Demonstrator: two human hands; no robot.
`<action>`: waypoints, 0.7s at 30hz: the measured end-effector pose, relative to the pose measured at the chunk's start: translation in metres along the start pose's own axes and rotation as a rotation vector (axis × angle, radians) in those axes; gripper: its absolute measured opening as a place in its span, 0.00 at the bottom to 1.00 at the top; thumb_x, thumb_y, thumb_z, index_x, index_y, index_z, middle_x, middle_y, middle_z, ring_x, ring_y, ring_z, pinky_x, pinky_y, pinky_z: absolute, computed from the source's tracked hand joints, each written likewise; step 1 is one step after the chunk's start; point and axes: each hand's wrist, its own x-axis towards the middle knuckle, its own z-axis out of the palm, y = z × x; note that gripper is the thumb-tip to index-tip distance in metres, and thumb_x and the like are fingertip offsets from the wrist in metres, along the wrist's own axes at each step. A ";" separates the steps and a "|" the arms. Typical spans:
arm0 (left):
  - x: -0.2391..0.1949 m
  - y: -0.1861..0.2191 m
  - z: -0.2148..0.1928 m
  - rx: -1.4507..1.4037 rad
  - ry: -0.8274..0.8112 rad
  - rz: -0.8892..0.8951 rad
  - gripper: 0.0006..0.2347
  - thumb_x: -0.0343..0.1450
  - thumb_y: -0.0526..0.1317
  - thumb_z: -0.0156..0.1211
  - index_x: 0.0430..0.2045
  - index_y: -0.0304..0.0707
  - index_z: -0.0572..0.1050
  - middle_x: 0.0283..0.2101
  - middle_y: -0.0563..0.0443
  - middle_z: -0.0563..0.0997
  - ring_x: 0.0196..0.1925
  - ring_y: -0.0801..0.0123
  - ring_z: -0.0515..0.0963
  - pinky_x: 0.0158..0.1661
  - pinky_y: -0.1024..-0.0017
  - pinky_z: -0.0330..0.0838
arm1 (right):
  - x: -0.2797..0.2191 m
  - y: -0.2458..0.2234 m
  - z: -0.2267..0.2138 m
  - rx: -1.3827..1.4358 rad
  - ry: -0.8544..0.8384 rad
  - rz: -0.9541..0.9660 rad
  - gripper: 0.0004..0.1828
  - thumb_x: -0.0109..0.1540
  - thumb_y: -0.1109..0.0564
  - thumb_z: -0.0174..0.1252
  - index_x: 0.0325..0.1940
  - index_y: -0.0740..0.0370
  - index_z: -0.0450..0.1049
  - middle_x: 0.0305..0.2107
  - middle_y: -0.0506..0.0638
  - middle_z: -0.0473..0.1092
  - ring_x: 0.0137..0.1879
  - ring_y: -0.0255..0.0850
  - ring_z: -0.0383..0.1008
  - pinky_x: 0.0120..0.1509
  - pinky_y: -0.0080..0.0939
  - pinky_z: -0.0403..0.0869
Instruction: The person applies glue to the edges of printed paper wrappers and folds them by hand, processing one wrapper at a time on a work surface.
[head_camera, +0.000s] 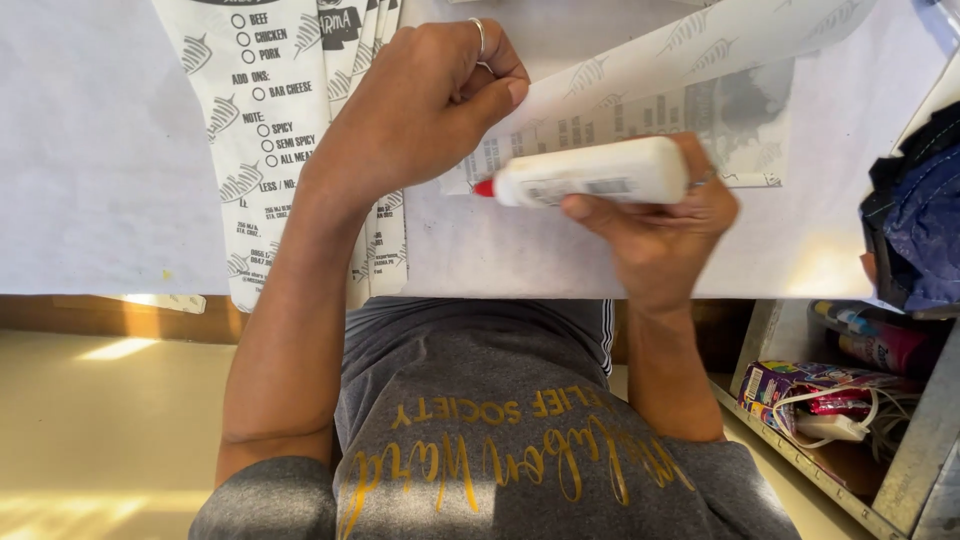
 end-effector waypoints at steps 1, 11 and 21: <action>0.001 -0.002 0.000 -0.030 -0.006 -0.008 0.06 0.77 0.37 0.56 0.30 0.39 0.75 0.17 0.61 0.72 0.18 0.77 0.64 0.26 0.71 0.60 | -0.001 -0.004 0.010 0.003 -0.009 0.059 0.22 0.53 0.64 0.77 0.43 0.66 0.71 0.35 0.51 0.74 0.43 0.42 0.77 0.45 0.40 0.82; -0.022 0.019 0.024 0.112 -0.009 0.117 0.07 0.79 0.36 0.60 0.38 0.28 0.75 0.20 0.47 0.84 0.13 0.70 0.79 0.16 0.76 0.73 | -0.013 0.032 -0.200 -0.282 0.467 0.008 0.23 0.76 0.56 0.69 0.37 0.58 0.61 0.35 0.48 0.62 0.52 0.42 0.74 0.67 0.50 0.84; -0.053 0.008 0.068 0.619 0.177 0.390 0.25 0.72 0.44 0.74 0.61 0.30 0.72 0.62 0.30 0.75 0.67 0.43 0.74 0.66 0.55 0.71 | -0.009 -0.023 -0.123 -1.113 0.088 -0.345 0.13 0.64 0.79 0.61 0.54 0.89 0.76 0.51 0.69 0.71 0.50 0.59 0.70 0.48 0.52 0.69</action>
